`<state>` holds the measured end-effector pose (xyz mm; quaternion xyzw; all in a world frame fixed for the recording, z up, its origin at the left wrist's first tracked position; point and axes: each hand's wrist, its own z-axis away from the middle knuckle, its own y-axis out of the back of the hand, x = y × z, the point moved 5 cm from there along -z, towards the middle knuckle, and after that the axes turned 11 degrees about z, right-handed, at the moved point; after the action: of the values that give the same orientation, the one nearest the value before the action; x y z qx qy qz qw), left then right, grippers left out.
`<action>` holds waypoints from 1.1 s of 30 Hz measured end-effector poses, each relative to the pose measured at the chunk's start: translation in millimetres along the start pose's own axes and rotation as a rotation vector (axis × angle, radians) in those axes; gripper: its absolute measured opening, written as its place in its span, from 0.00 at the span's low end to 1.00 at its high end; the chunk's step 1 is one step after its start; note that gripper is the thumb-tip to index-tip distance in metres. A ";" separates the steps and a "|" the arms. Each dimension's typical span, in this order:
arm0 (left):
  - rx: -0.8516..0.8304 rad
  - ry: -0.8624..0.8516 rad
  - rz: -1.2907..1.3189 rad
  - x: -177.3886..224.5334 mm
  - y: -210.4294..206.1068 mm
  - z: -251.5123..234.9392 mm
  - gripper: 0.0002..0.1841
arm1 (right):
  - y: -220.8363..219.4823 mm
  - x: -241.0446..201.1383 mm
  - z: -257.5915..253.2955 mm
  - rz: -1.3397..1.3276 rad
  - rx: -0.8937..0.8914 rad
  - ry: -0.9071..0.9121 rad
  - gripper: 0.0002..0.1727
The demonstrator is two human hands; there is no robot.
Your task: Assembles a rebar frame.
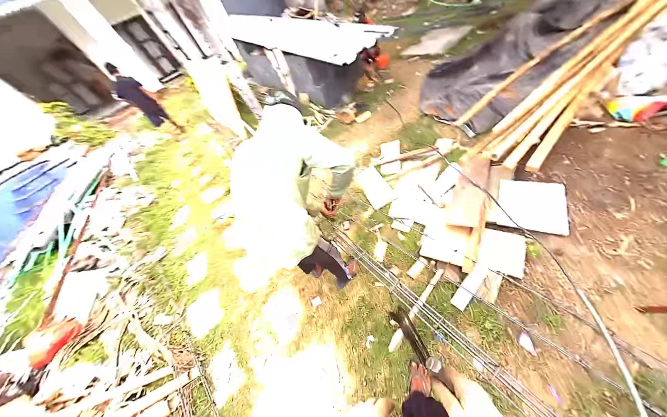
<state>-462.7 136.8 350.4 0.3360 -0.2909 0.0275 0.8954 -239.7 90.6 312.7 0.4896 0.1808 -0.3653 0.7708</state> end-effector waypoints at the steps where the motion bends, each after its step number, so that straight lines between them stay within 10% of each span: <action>1: -0.005 0.011 0.001 -4.0 16.9 -12.4 0.27 | 3.6 -1.9 -12.8 0.023 -0.001 0.005 0.26; 8: 0.037 0.115 0.035 -2.2 126.5 -66.1 0.28 | 24.1 22.8 -48.0 0.042 0.175 -0.149 0.22; 14: -0.265 -0.031 -0.207 -2.6 125.1 -132.8 0.28 | 20.5 57.6 -35.6 -0.152 0.324 -0.424 0.25; 27: -0.754 -0.312 -0.666 -71.5 179.6 -332.3 0.26 | -110.6 -19.3 -42.6 -0.495 0.898 -1.070 0.21; 33: -0.513 -0.161 -0.047 -161.6 216.0 -402.1 0.22 | -146.2 -78.4 -73.0 -0.784 1.110 -1.100 0.18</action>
<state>-447.5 575.6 146.5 0.1059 -0.3506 -0.0944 0.9257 -394.5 148.5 238.4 0.4512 -0.2653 -0.8238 0.2177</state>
